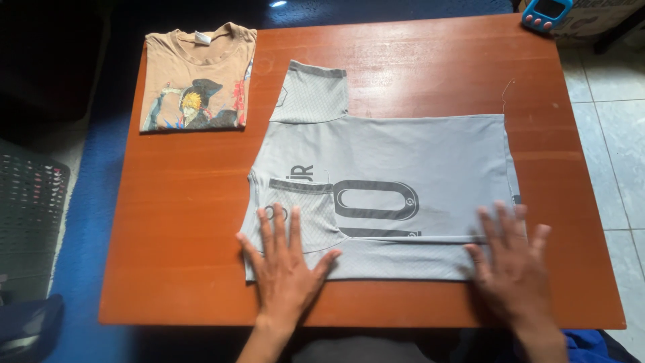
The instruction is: Folding a soccer jersey on a wooden table.
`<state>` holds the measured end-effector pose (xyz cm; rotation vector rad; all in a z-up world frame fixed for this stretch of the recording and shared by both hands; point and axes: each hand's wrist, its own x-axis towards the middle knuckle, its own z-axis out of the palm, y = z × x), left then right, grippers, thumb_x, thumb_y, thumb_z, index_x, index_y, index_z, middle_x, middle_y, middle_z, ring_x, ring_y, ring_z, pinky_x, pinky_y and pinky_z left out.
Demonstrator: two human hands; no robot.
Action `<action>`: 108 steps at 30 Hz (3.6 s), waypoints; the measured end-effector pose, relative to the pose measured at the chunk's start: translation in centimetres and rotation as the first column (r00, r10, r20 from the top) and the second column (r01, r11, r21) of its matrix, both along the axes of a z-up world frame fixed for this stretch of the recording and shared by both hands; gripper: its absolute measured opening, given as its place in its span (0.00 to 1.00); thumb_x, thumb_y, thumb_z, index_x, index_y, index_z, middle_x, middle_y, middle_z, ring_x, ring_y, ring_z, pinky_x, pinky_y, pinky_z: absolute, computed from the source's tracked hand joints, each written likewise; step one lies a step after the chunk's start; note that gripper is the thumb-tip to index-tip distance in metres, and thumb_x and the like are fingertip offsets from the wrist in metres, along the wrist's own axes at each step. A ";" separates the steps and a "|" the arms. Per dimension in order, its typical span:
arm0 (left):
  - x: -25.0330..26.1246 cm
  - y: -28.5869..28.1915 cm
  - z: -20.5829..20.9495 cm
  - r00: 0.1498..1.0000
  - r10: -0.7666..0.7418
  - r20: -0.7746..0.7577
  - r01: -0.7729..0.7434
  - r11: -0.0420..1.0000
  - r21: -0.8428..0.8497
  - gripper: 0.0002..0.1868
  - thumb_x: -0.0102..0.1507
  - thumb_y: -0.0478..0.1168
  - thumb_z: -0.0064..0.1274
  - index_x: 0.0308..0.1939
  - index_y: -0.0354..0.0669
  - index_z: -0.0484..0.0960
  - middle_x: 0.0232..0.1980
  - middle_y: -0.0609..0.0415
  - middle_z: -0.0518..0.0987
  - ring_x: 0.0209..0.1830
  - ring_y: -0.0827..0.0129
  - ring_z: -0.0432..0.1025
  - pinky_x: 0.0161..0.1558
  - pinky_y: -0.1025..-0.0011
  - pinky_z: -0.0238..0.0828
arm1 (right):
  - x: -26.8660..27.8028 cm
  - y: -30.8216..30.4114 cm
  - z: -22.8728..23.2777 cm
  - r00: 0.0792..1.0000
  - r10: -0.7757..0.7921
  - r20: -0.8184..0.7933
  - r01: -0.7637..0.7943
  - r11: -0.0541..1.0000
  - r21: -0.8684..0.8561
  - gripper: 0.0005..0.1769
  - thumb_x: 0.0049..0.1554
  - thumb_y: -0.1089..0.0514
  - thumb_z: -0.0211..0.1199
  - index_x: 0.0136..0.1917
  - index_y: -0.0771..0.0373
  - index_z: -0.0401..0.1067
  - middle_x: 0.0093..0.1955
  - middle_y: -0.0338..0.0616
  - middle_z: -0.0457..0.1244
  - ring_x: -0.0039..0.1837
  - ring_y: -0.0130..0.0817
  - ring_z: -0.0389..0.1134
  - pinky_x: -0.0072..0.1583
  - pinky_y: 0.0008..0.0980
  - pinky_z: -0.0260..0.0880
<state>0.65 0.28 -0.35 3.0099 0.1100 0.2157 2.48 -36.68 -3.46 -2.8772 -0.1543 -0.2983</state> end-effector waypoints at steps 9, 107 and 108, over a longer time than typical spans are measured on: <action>0.3 0.3 -0.9 0.992 -0.095 0.081 0.100 0.993 -0.060 0.56 0.59 0.81 0.36 0.78 0.43 0.57 0.82 0.38 0.48 0.82 0.41 0.34 0.72 0.29 0.23 | 0.2 1.5 -1.1 0.974 0.209 -0.084 -0.213 0.976 -0.038 0.39 0.63 0.27 0.34 0.81 0.41 0.46 0.86 0.41 0.37 0.85 0.47 0.32 0.76 0.70 0.25; 12.4 11.2 1.6 0.921 -0.379 0.085 0.299 0.551 -0.779 0.16 0.54 0.39 0.72 0.34 0.36 0.79 0.31 0.59 0.75 0.34 0.78 0.67 0.35 0.75 0.67 | 13.2 -7.1 2.3 0.906 0.420 0.060 -0.424 0.897 0.126 0.12 0.55 0.69 0.65 0.51 0.60 0.71 0.66 0.39 0.68 0.81 0.42 0.60 0.80 0.53 0.61; 12.1 11.2 1.3 0.923 -0.376 0.084 0.296 0.551 -0.780 0.16 0.54 0.39 0.72 0.34 0.36 0.79 0.31 0.59 0.75 0.34 0.78 0.67 0.35 0.75 0.67 | 13.1 -7.2 2.2 0.904 0.423 0.058 -0.427 0.896 0.125 0.12 0.55 0.69 0.65 0.51 0.60 0.71 0.66 0.39 0.68 0.81 0.42 0.60 0.80 0.53 0.61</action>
